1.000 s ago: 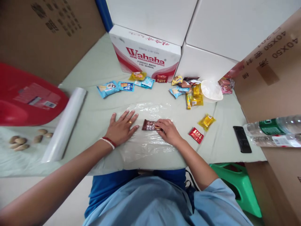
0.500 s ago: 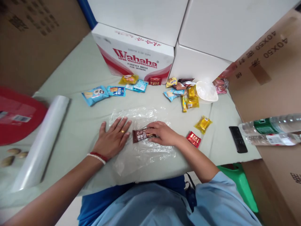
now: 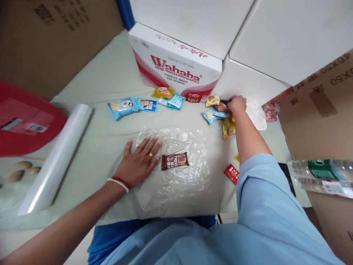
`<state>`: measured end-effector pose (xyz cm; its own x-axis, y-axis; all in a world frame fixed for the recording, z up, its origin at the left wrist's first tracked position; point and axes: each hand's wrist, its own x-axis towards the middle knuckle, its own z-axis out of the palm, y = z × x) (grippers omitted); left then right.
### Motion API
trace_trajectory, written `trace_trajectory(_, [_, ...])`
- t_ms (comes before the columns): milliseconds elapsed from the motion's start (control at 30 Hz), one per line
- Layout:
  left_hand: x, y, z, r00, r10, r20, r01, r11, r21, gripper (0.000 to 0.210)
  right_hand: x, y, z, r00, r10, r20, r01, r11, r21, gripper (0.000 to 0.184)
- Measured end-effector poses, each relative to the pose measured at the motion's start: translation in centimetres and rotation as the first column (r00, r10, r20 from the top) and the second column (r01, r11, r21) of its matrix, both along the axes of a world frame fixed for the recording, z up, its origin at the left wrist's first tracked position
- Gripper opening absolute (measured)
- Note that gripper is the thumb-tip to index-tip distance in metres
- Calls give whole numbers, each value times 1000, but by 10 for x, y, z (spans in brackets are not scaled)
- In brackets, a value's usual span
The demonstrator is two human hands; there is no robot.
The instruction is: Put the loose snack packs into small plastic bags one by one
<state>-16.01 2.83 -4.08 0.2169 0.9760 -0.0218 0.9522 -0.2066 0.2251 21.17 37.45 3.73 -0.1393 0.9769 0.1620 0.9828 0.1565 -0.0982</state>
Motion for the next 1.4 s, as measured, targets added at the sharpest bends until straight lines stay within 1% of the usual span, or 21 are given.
trace_trajectory(100, [1,0,0,999,4,35,-4,1000,-3,58,-8,-10,8,977,-191,-93,199,976,93,39])
trace_trajectory(133, [1,0,0,999,6,48,-6,1000,-4,58,-12,-18,14,974,-196,-110,212,964,159,44])
trace_trajectory(200, [0,-1,-1,998,6,63,-6,1000,-5,58,-21,-41,27,987,-98,-129,126,965,229,50])
trace_trajectory(267, [0,-1,-2,998,5,67,-5,1000,-1,58,-32,-75,37,973,112,-203,-83,986,144,48])
trace_trajectory(300, [0,-1,-2,998,5,66,-5,1000,2,58,-40,-95,39,932,235,-277,-228,972,57,45])
trace_trajectory(333, [0,-2,-2,998,6,65,-6,1000,5,58,-49,-117,39,872,343,-350,-376,926,-28,42])
trace_trajectory(367, [0,-2,-2,998,7,63,-8,1000,7,58,-59,-139,36,811,429,-398,-507,855,-111,39])
trace_trajectory(433, [0,-2,-2,998,9,56,-9,1000,9,58,-83,-181,23,695,573,-434,-704,665,-249,35])
trace_trajectory(467, [0,-2,-2,999,7,51,-8,1000,8,58,-95,-199,14,638,622,-454,-766,573,-291,35])
trace_trajectory(500, [1,-2,-2,999,5,46,-5,1000,7,58,-106,-214,4,591,657,-468,-806,500,-315,35])
trace_trajectory(533, [1,-2,-2,999,3,42,-4,1000,7,58,-116,-226,-6,567,681,-463,-824,463,-327,36])
trace_trajectory(567, [1,-2,-2,999,4,39,-4,1000,8,59,-123,-236,-15,574,695,-433,-818,470,-331,37])
trace_trajectory(633, [2,-2,-2,999,8,40,-8,1000,10,59,-132,-248,-27,635,695,-337,-772,554,-311,37])
trace_trajectory(700, [2,-2,-2,999,15,46,-16,1000,13,59,-133,-255,-31,683,678,-272,-730,627,-270,40])
trace_trajectory(733, [3,-2,-2,999,17,49,-18,1000,14,59,-132,-258,-31,683,681,-264,-730,633,-258,43])
trace_trajectory(833, [3,-1,-1,998,22,56,-22,1000,8,59,-129,-268,-27,655,721,-227,-753,597,-276,54])
trace_trajectory(867, [3,-1,-1,998,24,58,-25,1000,6,59,-129,-272,-26,662,723,-198,-745,603,-286,56])
trace_trajectory(1000, [4,-2,-1,998,28,57,-28,1000,8,60,-124,-286,-29,721,678,-141,-687,674,-271,55])
trace_trajectory(1167, [4,-2,0,997,29,65,-29,1000,0,60,-120,-292,-30,739,627,-247,-670,724,-166,58])
trace_trajectory(1267, [3,-1,2,998,21,56,-20,1000,-9,59,-126,-291,-33,724,635,-269,-684,712,-160,58])
trace_trajectory(1400, [2,-1,3,999,22,44,-21,1000,-16,59,-134,-288,-47,713,645,-276,-700,677,-227,55])
